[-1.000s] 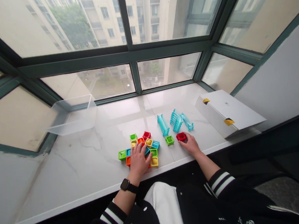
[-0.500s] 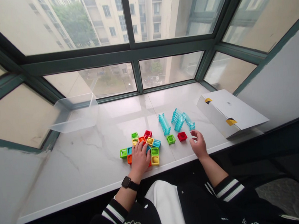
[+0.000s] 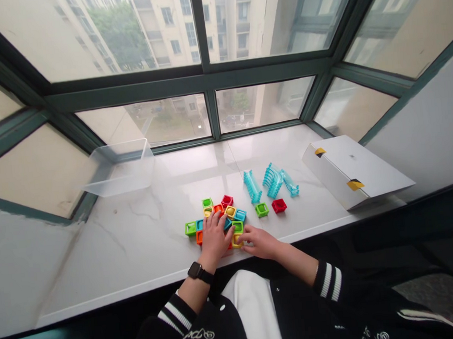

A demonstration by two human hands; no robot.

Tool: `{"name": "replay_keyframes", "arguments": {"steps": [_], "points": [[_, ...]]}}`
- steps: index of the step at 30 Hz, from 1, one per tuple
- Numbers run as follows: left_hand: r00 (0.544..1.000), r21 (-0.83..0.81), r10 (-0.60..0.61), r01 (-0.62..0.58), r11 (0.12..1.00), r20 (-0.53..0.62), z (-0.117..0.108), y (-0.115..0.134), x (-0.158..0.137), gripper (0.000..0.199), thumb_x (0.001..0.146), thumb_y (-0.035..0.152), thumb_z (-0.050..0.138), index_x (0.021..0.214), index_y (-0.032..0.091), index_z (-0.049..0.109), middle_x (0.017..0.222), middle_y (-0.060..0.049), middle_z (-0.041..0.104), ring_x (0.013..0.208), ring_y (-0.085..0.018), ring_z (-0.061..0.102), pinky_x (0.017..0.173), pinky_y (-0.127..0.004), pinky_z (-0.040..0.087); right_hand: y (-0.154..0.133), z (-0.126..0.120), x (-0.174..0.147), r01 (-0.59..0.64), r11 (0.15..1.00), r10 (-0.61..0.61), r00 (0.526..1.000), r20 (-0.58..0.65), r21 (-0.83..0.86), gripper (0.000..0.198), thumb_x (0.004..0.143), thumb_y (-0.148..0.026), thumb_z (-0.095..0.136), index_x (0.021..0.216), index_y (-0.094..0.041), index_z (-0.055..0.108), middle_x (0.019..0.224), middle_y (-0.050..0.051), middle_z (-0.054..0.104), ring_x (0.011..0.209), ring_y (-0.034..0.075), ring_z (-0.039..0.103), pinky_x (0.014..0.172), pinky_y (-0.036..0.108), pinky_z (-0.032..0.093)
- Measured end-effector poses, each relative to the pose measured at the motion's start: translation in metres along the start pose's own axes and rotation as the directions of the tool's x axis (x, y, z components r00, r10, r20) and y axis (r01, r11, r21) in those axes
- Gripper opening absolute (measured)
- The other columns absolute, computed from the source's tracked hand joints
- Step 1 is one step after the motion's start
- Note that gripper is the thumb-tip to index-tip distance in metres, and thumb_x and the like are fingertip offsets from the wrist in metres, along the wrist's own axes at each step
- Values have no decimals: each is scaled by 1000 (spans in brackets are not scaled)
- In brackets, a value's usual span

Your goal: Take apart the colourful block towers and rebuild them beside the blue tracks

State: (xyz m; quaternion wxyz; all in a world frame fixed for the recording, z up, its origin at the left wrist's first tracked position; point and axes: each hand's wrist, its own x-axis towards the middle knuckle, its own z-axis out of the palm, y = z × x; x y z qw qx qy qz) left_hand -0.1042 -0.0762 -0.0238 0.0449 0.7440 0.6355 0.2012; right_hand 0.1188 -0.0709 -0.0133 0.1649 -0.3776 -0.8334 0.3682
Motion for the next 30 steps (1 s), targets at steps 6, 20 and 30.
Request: {"name": "replay_keyframes", "arguments": {"steps": [6,20,30], "points": [[1000,0,-7,7,1000,-3,2,0,0,51,99,46,63,145,23,62,158,-15,57,154,-37,43,130,-61,28,4,8,-1,7,1000,-8,999,-47,-20,22,84,-13,80,102,-25,80,100,3,60,87,18,64,86,32,55],[999,-18,-17,16,1000,-36,5,0,0,46,97,34,63,141,26,63,156,-13,59,153,-36,45,130,-61,29,14,4,-8,13,998,-7,993,-117,55,16,81,-8,73,78,-21,63,90,0,60,82,17,62,80,29,53],[999,-27,-23,22,999,-31,2,1,2,44,96,34,63,139,25,64,154,-14,61,149,-37,48,128,-62,32,16,1,-10,-71,979,95,988,-122,189,45,74,-27,89,110,-23,62,111,4,61,95,21,65,83,35,58]]}}
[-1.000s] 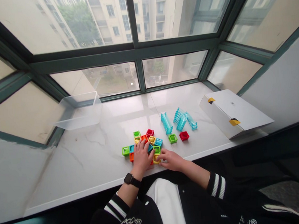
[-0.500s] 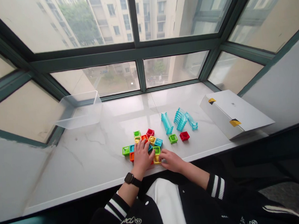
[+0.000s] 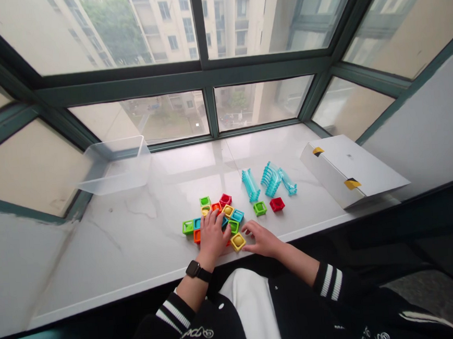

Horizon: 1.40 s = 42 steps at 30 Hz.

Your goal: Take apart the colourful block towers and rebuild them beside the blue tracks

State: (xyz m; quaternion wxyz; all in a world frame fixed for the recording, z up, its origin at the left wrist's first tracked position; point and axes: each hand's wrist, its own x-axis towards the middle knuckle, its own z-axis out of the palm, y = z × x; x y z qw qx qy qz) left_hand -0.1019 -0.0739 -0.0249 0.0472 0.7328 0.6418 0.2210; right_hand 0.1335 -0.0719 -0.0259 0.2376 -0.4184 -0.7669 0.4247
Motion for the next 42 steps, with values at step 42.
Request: {"name": "replay_keyframes", "arguments": {"steps": [42], "points": [[990,-433,137,-111,895,28,-57,16,-5,65,96,37,71,156,31,47,156,-10,58,149,-30,52,123,-48,48,-43,-23,25,-128,426,164,984,62,896,62,79,-37,90,135,-30,63,131,7,71,121,27,70,103,45,60]]}}
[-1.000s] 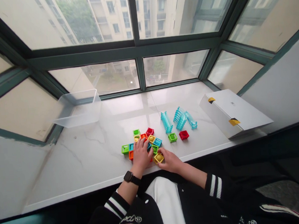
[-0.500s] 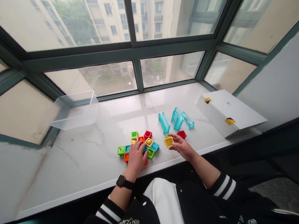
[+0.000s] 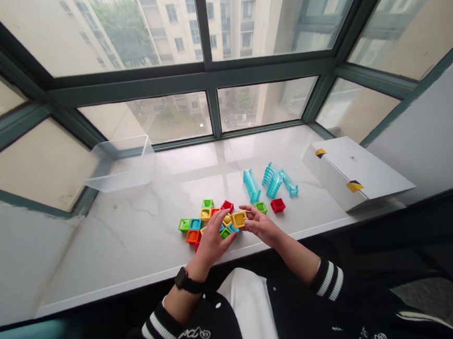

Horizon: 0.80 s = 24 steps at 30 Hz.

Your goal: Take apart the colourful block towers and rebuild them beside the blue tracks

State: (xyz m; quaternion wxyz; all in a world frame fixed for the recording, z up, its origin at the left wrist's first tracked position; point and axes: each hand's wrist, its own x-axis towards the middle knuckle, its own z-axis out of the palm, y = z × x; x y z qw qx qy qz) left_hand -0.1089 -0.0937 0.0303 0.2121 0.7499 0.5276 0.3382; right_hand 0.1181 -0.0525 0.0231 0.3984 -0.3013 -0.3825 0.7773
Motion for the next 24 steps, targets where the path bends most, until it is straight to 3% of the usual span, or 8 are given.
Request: {"name": "replay_keyframes", "arguments": {"steps": [4,8,13,18,24], "points": [[1000,-34,-1,1,999,-14,6,7,0,50,96,29,69,145,31,57,145,-8,68,136,-27,64,114,-44,55,5,5,-2,-3,1000,3,999,41,1,62,79,-38,91,134,-29,63,132,9,72,123,28,70,104,47,60],[999,-94,-46,43,995,-24,8,6,-3,43,94,28,71,136,28,63,137,-8,72,128,-27,69,110,-45,57,11,-2,-5,21,990,-19,1000,16,-139,56,84,-45,87,132,-28,64,128,8,72,118,27,72,105,49,59],[994,-150,-95,86,985,-49,11,9,-3,42,94,33,73,135,25,65,132,-10,74,120,-28,72,106,-46,59,16,-10,-6,113,939,-114,993,16,-324,63,80,-44,91,134,-28,63,131,9,71,120,28,71,106,48,59],[998,-184,-44,37,982,-35,20,12,-4,41,93,34,75,132,25,67,126,-8,76,113,-25,73,102,-43,60,18,-14,-5,199,848,-234,972,-9,-491,55,83,-43,87,132,-26,66,125,9,71,111,26,74,99,44,63],[997,-221,-60,47,974,-53,25,7,-6,45,91,32,78,134,25,66,128,-8,76,114,-25,74,101,-42,61,15,-17,-6,263,779,-300,953,30,-570,51,85,-43,85,131,-25,69,127,9,71,112,26,75,101,42,63]]}}
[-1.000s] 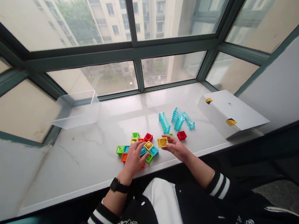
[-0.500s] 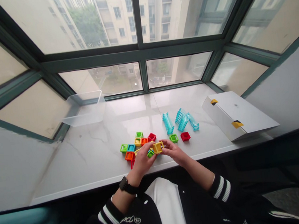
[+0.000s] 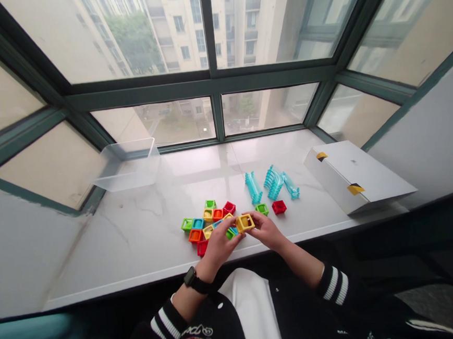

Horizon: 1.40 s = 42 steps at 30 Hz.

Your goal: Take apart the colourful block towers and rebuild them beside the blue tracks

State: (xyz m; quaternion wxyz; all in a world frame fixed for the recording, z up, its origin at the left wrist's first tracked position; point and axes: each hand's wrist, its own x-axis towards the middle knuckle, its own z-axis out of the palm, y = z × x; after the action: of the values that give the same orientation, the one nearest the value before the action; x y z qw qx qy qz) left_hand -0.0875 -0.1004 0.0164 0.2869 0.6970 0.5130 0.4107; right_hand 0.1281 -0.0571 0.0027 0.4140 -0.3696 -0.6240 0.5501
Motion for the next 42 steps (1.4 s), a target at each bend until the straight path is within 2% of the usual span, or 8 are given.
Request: {"name": "replay_keyframes", "arguments": {"steps": [6,12,17,21,26,30,33,42], "points": [[999,-1,-15,15,1000,-34,-10,3,6,45,87,33,82,129,25,68,122,-7,77,107,-25,75,98,-42,62,-4,2,-2,44,994,-49,998,-39,-98,52,90,-40,78,140,-27,65,136,11,66,115,27,73,95,42,66],[999,95,20,-15,995,-51,-8,8,6,40,91,29,78,129,25,67,125,-9,76,113,-27,74,100,-45,61,-15,8,-4,98,980,-102,995,-17,-175,75,85,-37,84,154,-29,54,147,13,59,132,30,64,101,43,64],[995,153,88,-94,984,47,-2,6,4,60,95,33,75,151,28,55,141,-11,70,130,-29,68,110,-47,57,-13,4,-5,82,964,-104,992,-74,-253,73,84,-32,81,153,-28,55,144,13,63,129,30,66,103,44,63],[986,276,112,-143,950,125,-1,-7,4,74,95,38,74,162,29,43,156,-13,60,146,-31,56,123,-53,45,-4,-15,-10,32,957,-76,987,-144,-288,74,85,-35,80,153,-26,53,146,13,63,127,29,68,103,44,62],[999,572,-12,-16,820,46,-2,-38,3,61,99,44,66,156,25,54,164,-15,50,158,-40,37,132,-69,19,10,-54,-26,-80,954,-1,963,-270,-290,73,84,-42,81,149,-25,54,140,12,68,119,29,73,103,45,63],[995,632,-84,33,774,50,-1,-54,2,58,100,50,61,152,24,59,165,-15,50,158,-40,36,131,-67,20,19,-78,-44,-156,923,36,945,-324,-352,67,81,-41,81,142,-24,60,135,11,71,113,29,75,101,46,63],[994,643,-93,39,765,50,-1,-55,1,57,101,52,59,151,25,60,165,-14,50,158,-39,36,132,-65,22,28,-85,-53,-170,897,36,948,-315,-409,63,81,-39,79,139,-24,60,134,12,69,115,29,73,99,45,64],[997,636,-66,33,771,29,-1,-55,0,55,100,51,61,150,28,60,164,-12,52,157,-37,38,132,-63,23,60,-73,-52,-234,812,77,951,-299,-535,61,78,-34,76,136,-24,61,131,11,66,120,30,69,109,49,56]]}}
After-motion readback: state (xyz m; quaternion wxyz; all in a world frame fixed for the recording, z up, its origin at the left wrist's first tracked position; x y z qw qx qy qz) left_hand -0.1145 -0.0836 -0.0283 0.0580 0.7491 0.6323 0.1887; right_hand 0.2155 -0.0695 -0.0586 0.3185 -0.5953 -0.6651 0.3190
